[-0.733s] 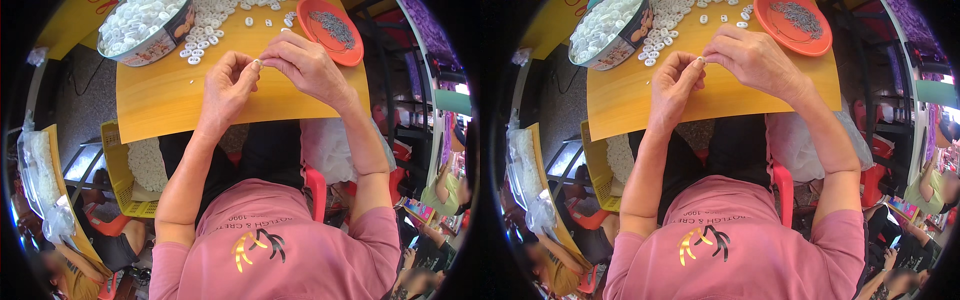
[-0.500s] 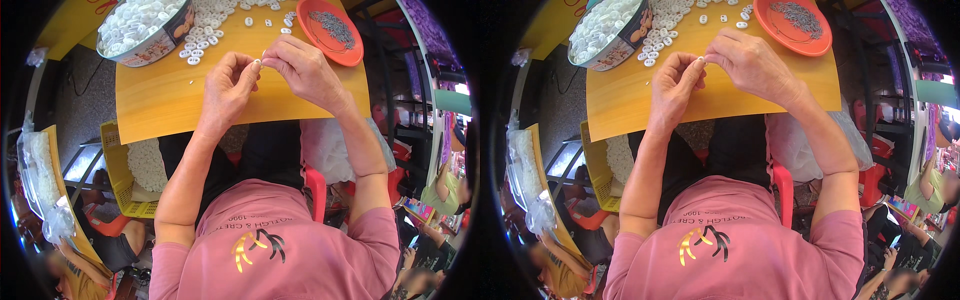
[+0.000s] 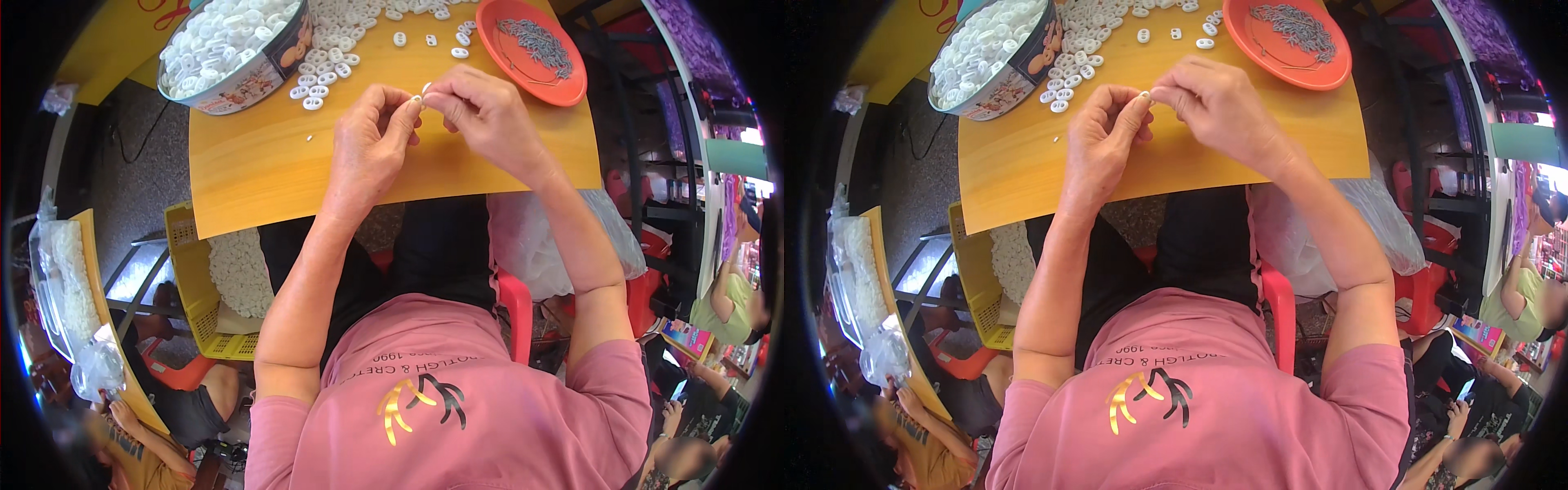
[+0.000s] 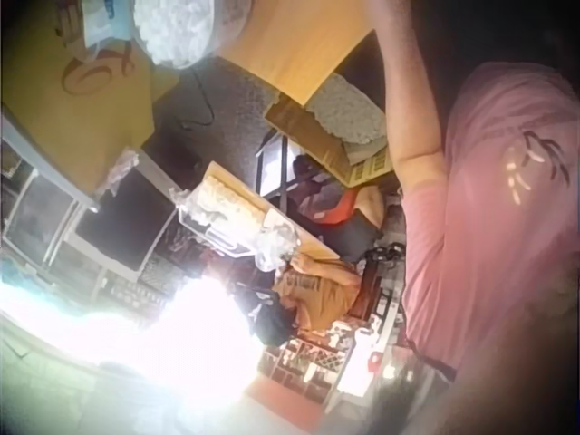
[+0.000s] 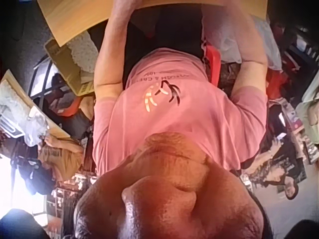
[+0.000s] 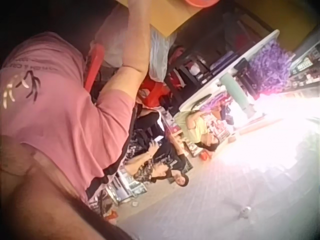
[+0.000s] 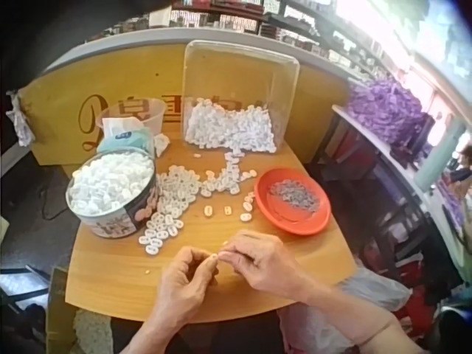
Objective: The person is manually inspecting and sorting small white plastic parts with alphanumeric labels.
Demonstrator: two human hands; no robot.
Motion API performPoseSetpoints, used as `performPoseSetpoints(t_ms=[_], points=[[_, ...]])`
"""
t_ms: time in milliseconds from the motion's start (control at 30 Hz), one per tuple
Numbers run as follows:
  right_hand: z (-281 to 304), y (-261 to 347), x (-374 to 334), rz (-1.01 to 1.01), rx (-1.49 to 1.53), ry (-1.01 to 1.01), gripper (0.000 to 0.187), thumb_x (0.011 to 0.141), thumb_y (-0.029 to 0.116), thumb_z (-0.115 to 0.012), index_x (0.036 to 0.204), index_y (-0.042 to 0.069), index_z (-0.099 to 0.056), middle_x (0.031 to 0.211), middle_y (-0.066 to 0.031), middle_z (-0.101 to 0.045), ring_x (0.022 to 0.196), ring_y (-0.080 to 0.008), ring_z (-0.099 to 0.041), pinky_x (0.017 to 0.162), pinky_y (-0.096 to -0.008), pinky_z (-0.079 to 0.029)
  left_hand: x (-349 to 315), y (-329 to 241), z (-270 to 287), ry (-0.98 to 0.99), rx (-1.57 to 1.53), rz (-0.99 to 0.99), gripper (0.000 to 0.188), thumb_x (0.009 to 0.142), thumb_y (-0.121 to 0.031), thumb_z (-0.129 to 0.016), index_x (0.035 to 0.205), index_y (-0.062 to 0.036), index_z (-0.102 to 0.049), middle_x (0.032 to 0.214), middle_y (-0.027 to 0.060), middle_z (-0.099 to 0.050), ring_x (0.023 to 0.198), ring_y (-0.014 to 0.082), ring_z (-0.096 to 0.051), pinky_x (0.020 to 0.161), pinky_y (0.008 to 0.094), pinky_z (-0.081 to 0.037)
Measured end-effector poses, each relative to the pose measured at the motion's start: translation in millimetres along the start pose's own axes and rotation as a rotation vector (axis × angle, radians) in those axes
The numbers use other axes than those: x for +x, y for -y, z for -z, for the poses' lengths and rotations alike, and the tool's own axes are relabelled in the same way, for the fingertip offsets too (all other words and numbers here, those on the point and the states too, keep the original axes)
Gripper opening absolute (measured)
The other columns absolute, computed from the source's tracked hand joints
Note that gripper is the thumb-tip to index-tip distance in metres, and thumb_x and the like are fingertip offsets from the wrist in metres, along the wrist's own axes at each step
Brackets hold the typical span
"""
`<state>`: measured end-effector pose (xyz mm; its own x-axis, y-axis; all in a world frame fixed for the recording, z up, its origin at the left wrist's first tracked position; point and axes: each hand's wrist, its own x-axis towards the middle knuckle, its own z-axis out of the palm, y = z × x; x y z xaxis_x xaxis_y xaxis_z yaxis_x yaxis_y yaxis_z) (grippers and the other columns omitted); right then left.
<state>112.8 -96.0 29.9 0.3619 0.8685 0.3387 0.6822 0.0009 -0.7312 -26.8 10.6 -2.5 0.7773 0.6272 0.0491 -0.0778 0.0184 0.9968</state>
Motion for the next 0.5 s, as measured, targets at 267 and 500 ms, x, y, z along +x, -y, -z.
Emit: performPoseSetpoints(t_ms=[267, 500], points=[[20, -21, 12, 0.126, -0.328, -0.001, 0.016, 0.09, 0.011, -0.064, 0.104, 0.004, -0.07, 0.088, -0.0108, -0.065, 0.072, -0.0258, -0.065, 0.065, -0.0359, -0.052, -4, -1, 6, -0.008, -0.174, 0.054, 0.017, 0.098, -0.016, -0.06, 0.103, -0.0004, -0.059, 0.086, 0.0041, -0.063, 0.074, 0.01, -0.059, 0.069, 0.0232, -0.048], [14, -19, 15, 0.101, -0.473, 0.203, 0.015, 0.088, 0.011, -0.063, 0.101, 0.006, -0.069, 0.095, -0.0108, -0.064, 0.08, -0.0318, -0.064, 0.07, -0.0407, -0.052, -5, 0, 7, 0.006, -0.18, 0.04, 0.016, 0.098, -0.017, -0.061, 0.103, -0.0009, -0.059, 0.087, 0.0043, -0.063, 0.075, 0.0099, -0.059, 0.069, 0.0234, -0.048]])
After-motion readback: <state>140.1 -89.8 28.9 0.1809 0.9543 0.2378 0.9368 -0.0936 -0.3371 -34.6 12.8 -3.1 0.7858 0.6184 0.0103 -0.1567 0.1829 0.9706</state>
